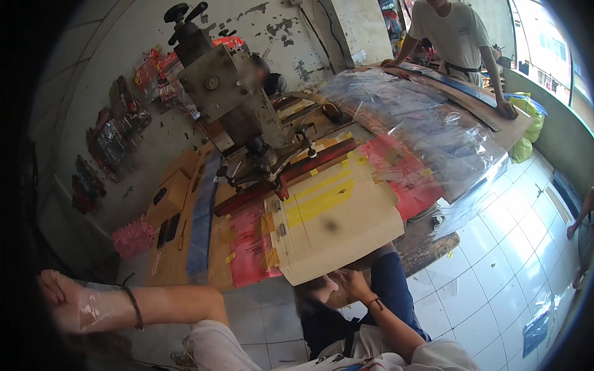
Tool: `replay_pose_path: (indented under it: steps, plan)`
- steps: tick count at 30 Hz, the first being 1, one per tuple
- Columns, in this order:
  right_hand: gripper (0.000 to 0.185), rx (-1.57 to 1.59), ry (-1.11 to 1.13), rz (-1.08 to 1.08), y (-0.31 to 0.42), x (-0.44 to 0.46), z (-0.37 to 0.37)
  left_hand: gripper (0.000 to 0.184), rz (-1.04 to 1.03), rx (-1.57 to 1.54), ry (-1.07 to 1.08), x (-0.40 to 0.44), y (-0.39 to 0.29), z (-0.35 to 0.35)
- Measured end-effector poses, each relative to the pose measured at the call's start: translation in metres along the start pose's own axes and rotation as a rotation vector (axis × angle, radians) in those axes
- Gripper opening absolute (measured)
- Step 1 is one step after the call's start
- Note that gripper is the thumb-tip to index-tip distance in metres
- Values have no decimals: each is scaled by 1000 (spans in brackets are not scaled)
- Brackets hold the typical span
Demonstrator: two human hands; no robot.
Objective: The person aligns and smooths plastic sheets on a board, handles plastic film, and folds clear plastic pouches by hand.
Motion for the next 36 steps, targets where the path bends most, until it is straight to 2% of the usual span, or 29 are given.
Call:
replay_pose_path:
  steps: [2,4,6,7,8,10,11,13,15,17,19,20,21,23,26,27,28,30,31,33,35,36]
  plan:
    - [33,1,103,3,16,-8,38,27,-56,226,-124,0,14,4]
    - [29,85,59,71,48,-33,94,26,-91,581,-354,-5,36,4]
    - [30,248,-58,26,20,-62,149,28,-87,777,-500,-13,81,-4]
    - [30,375,-238,-49,5,-81,178,34,-80,875,-571,-17,103,-6]
    - [30,439,-400,-55,-9,-101,210,33,-156,880,-397,-21,126,-13]
    - [36,431,-669,-65,-30,-145,268,30,-15,778,-376,-29,173,-19]
    - [39,387,-784,-129,-44,-168,294,27,202,668,-523,-37,200,-23]
    - [37,269,-822,-229,-74,-216,338,27,238,576,-449,-60,249,-60]
    - [37,29,-661,-438,-73,-256,371,23,480,578,-283,-85,293,-99]
    - [34,91,-570,-545,-79,-301,395,23,744,472,-57,-113,326,-151]
    - [29,286,-807,-360,-57,-338,409,23,1002,494,322,-137,351,-196]
    - [28,362,-858,-317,-39,-346,418,24,1059,453,520,-150,364,-217]
    - [28,122,-755,-181,-27,-350,430,25,1112,408,719,-167,375,-237]
    - [21,403,-1099,-208,-16,-370,442,21,1143,231,1015,-203,392,-275]
    - [36,314,-973,-159,-33,-409,490,20,1344,-153,1492,-237,387,-320]
    - [41,269,-965,-148,-27,-414,499,19,1379,-211,1549,-240,388,-329]
    - [47,235,-1153,-91,-6,-406,496,18,1412,-269,1607,-242,389,-336]
    - [52,290,-1163,17,7,-408,513,18,1394,-318,1692,-241,405,-345]
    - [54,313,-1174,81,9,-412,526,18,1382,-230,1692,-236,423,-348]
    - [49,331,-1199,213,7,-416,544,18,1359,-71,1672,-224,464,-352]
    - [44,268,-1250,219,31,-371,550,24,1362,90,1589,-213,534,-357]
    - [42,226,-1273,200,44,-339,547,26,1377,110,1471,-211,581,-358]
Point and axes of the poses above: each hand's wrist, its own x-axis towards the middle knuckle, its own z-axis out of the back of the hand, y = z × x, the point moved 4 cm from there along x, towards the middle knuckle, and after that the axes turned 4 degrees about z, right-handed, at the moved point
